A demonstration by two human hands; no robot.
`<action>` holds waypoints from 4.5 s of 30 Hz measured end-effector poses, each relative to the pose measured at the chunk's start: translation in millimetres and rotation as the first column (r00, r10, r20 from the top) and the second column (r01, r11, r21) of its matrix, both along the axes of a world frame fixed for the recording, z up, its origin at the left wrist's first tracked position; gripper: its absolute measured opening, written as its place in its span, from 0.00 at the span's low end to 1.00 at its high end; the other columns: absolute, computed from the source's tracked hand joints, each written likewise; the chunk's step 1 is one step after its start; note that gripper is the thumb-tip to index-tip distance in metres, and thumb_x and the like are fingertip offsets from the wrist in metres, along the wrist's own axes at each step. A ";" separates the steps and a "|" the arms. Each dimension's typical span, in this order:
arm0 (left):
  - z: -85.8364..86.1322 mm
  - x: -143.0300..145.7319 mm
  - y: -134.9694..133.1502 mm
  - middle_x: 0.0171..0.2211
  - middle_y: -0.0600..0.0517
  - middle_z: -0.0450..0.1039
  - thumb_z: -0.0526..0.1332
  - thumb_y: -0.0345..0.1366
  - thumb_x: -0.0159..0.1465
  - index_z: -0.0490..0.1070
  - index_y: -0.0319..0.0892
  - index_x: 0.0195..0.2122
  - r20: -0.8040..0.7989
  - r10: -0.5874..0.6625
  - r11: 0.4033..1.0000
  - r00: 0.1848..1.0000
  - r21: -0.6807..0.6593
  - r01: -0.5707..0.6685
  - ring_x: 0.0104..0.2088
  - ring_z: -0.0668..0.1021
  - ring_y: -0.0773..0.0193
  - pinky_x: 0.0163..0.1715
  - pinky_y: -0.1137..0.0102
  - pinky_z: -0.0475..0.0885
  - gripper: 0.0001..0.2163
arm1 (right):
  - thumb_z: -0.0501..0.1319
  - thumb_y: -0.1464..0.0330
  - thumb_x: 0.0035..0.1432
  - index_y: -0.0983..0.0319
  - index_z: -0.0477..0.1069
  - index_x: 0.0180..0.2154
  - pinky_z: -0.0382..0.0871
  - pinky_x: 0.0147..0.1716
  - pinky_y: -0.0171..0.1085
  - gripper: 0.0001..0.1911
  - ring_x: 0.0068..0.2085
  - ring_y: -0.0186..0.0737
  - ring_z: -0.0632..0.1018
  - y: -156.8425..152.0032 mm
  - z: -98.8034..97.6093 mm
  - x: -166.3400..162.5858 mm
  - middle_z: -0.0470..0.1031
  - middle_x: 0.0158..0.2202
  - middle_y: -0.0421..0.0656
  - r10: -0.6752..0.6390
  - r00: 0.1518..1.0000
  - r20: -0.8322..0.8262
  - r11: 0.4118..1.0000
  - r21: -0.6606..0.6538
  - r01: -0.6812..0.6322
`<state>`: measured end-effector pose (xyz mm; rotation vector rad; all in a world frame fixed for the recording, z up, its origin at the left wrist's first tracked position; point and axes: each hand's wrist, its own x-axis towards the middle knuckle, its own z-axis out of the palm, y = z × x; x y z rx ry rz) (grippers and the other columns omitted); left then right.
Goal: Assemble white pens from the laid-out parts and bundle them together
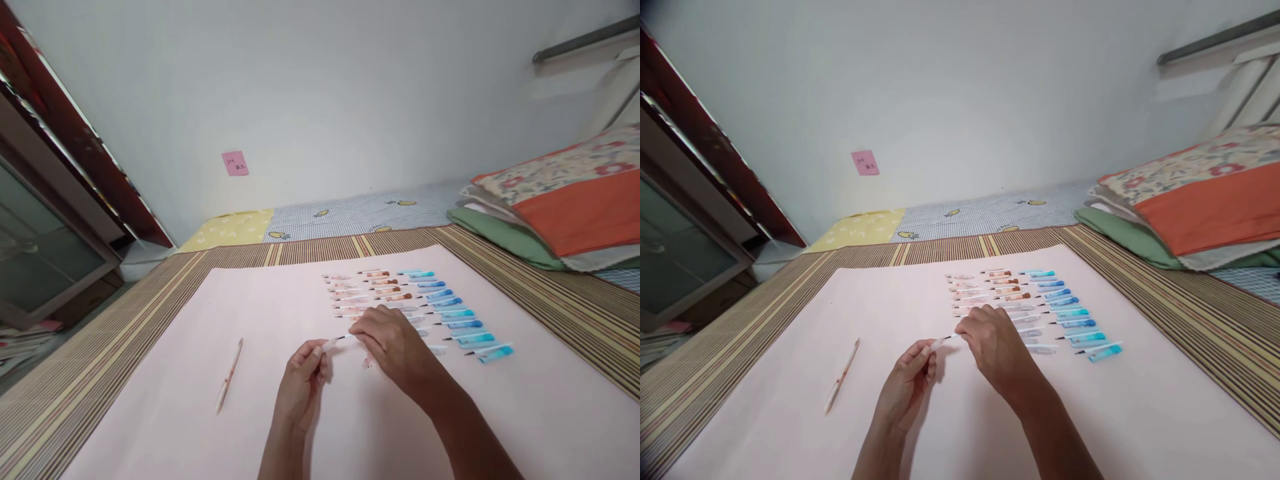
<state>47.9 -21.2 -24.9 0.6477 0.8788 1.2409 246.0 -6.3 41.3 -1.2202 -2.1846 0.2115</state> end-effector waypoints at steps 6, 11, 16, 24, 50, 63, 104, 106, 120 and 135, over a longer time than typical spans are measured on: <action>0.1 -2.2 1.4 0.23 0.54 0.67 0.74 0.44 0.55 0.80 0.37 0.37 -0.088 -0.009 0.999 0.996 0.037 0.013 0.24 0.64 0.71 0.26 0.75 0.59 0.16 | 0.55 0.78 0.65 0.61 0.74 0.32 0.59 0.38 0.41 0.13 0.37 0.43 0.71 1.0 -4.7 0.1 0.73 0.31 0.43 0.010 0.999 0.038 0.999 0.043 -0.012; 8.8 -2.3 0.1 0.23 0.54 0.67 0.73 0.44 0.54 0.81 0.37 0.36 -0.155 -0.021 0.998 0.988 0.047 0.029 0.24 0.64 0.71 0.27 0.74 0.59 0.16 | 0.55 0.79 0.64 0.61 0.74 0.32 0.60 0.37 0.40 0.13 0.36 0.42 0.71 0.8 -3.3 -1.1 0.73 0.31 0.43 0.025 0.998 0.057 0.998 0.055 -0.028; 11.4 -1.0 -1.5 0.23 0.54 0.68 0.74 0.43 0.52 0.81 0.37 0.36 -0.201 -0.041 0.997 0.979 0.050 0.052 0.24 0.64 0.71 0.26 0.74 0.57 0.16 | 0.53 0.81 0.62 0.61 0.73 0.33 0.65 0.36 0.40 0.14 0.35 0.42 0.73 -2.7 -3.2 -10.1 0.75 0.31 0.43 0.064 0.998 0.014 0.998 -0.009 -0.064; 9.1 2.2 -5.3 0.25 0.49 0.76 0.71 0.41 0.58 0.80 0.37 0.37 -0.252 -0.207 0.963 0.945 0.116 0.242 0.25 0.70 0.66 0.30 0.71 0.62 0.12 | 0.49 0.82 0.59 0.59 0.73 0.42 0.71 0.44 0.41 0.19 0.44 0.41 0.76 -11.6 0.5 -20.5 0.77 0.40 0.44 0.142 0.947 -0.288 0.968 -0.159 -0.193; 21.4 4.7 -8.7 0.36 0.44 0.78 0.68 0.42 0.63 0.74 0.38 0.37 0.065 -0.245 0.960 0.967 0.159 0.232 0.26 0.72 0.68 0.30 0.72 0.65 0.11 | 0.58 0.83 0.51 0.60 0.78 0.29 0.57 0.36 0.39 0.14 0.40 0.47 0.74 25.4 -69.8 24.3 0.79 0.36 0.46 -0.151 0.949 0.275 0.939 -0.261 0.225; 10.1 8.7 -2.4 0.28 0.49 0.74 0.71 0.43 0.59 0.78 0.35 0.38 0.105 -0.106 0.992 0.989 0.072 0.099 0.25 0.71 0.70 0.28 0.75 0.67 0.15 | 0.58 0.64 0.59 0.60 0.75 0.35 0.67 0.35 0.39 0.09 0.34 0.41 0.75 18.7 -36.9 34.5 0.76 0.32 0.41 -0.159 0.873 -0.460 0.875 -0.475 -0.091; 12.9 15.3 -8.3 0.24 0.54 0.70 0.68 0.42 0.63 0.76 0.37 0.36 -0.120 -0.245 0.954 0.962 0.150 0.261 0.22 0.66 0.72 0.28 0.74 0.59 0.11 | 0.71 0.60 0.53 0.59 0.76 0.41 0.73 0.42 0.42 0.15 0.35 0.41 0.79 14.6 -12.9 26.2 0.80 0.33 0.43 -0.216 0.336 -0.917 0.929 -0.298 -0.217; 13.3 15.5 -8.1 0.24 0.54 0.70 0.68 0.42 0.63 0.76 0.37 0.36 -0.123 -0.246 0.953 0.961 0.149 0.263 0.22 0.66 0.72 0.28 0.74 0.59 0.11 | 0.70 0.60 0.54 0.59 0.76 0.40 0.73 0.41 0.42 0.14 0.35 0.41 0.79 13.2 -11.0 26.8 0.79 0.33 0.43 -0.211 0.377 -0.902 0.930 -0.304 -0.208; 14.9 15.8 -7.4 0.23 0.55 0.71 0.69 0.41 0.62 0.74 0.38 0.35 -0.148 -0.235 0.954 0.961 0.152 0.257 0.23 0.66 0.72 0.28 0.74 0.60 0.10 | 0.67 0.60 0.57 0.60 0.76 0.36 0.74 0.38 0.39 0.10 0.33 0.39 0.78 10.4 -6.9 22.6 0.78 0.31 0.41 -0.145 0.543 -0.827 0.911 -0.326 -0.252; 31.1 12.6 -14.2 0.17 0.53 0.71 0.60 0.46 0.68 0.76 0.36 0.38 -0.104 -0.332 0.926 0.938 0.154 0.345 0.13 0.61 0.74 0.16 0.74 0.51 0.16 | 0.67 0.63 0.58 0.59 0.77 0.37 0.72 0.41 0.41 0.07 0.36 0.40 0.77 7.0 -8.4 14.6 0.77 0.34 0.43 -0.046 0.496 -0.867 0.855 -0.290 -0.429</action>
